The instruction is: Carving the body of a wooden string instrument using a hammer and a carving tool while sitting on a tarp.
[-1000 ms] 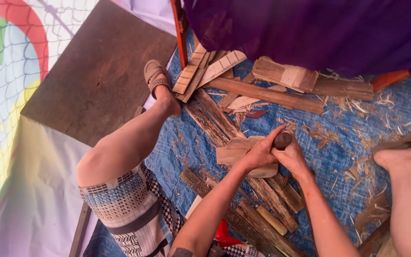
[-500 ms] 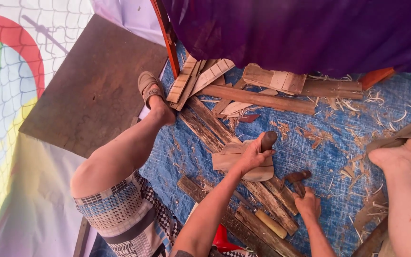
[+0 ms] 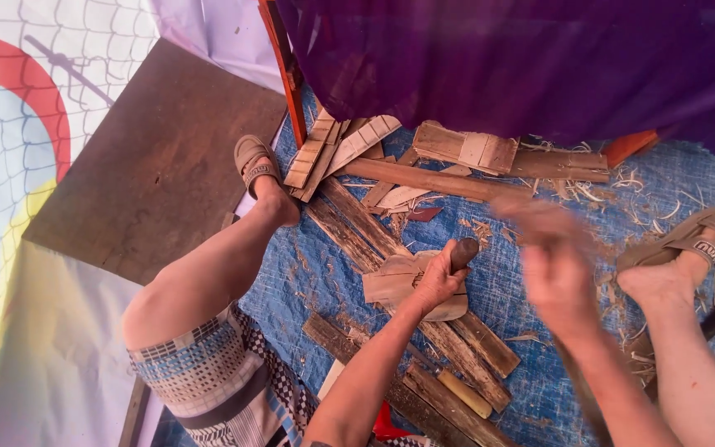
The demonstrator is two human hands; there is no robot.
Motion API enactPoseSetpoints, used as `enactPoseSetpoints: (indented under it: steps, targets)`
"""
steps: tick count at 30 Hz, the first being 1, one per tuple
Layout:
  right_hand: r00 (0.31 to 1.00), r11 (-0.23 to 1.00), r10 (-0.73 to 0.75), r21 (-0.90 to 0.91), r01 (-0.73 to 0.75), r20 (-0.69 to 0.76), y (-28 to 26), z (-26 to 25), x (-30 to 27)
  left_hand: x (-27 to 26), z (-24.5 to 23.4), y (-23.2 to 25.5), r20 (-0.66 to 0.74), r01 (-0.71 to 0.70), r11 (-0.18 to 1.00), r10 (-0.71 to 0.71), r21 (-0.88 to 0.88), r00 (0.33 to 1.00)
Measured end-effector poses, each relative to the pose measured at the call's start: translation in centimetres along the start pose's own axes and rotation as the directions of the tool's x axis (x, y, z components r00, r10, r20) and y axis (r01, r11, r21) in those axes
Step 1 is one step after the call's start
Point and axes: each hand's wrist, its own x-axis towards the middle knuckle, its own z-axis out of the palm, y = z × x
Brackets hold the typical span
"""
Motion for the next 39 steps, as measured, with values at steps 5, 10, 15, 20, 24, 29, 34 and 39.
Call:
enactPoseSetpoints:
  steps: [5, 10, 15, 20, 24, 29, 34, 39]
  targets:
    - [0.798, 0.861, 0.507, -0.242, -0.448, 0.325, 1.6, 2.1, -0.7, -1.2, -1.2, 0.5, 0.036, 0.004, 0.999, -0.006, 0.045, 0.999]
    - [0.966, 0.963, 0.248, 0.086, -0.254, 0.073, -3.1, -1.6, 1.3, -0.5, -1.0, 0.1, 0.063, 0.020, 0.999, -0.023, 0.050, 0.998]
    - [0.952, 0.976, -0.213, 0.094, 0.197, 0.217, -0.7, 1.7, 0.7, 0.0, -0.3, -1.6, 0.079, -0.012, 0.998, 0.007, 0.063, 0.997]
    - [0.932, 0.956, -0.278, 0.162, 0.244, 0.233, -1.8, 1.6, 2.6, 0.1, -0.5, -1.3, 0.082, 0.005, 0.995, -0.013, 0.100, 0.997]
    - [0.955, 0.930, 0.282, 0.217, -0.296, 0.094, -0.7, -1.7, -0.7, -0.4, -1.3, -1.9, 0.130, -0.151, 0.988, 0.150, -0.002, 0.980]
    - [0.963, 0.996, 0.000, -0.085, 0.024, 0.269, 4.0, 4.0, -2.8, 0.3, -1.2, -1.8, 0.055, -0.002, 0.998, -0.002, 0.064, 0.999]
    - [0.953, 0.975, 0.221, -0.041, -0.217, 0.205, -3.3, 1.8, 0.0, 0.3, -0.2, -3.6, 0.084, 0.004, 0.994, -0.013, 0.105, 0.996]
    - [0.972, 0.952, -0.234, 0.196, 0.235, -0.028, 1.7, 2.3, -2.1, -0.1, -0.3, -2.4, 0.076, -0.012, 0.994, 0.003, 0.110, 0.997]
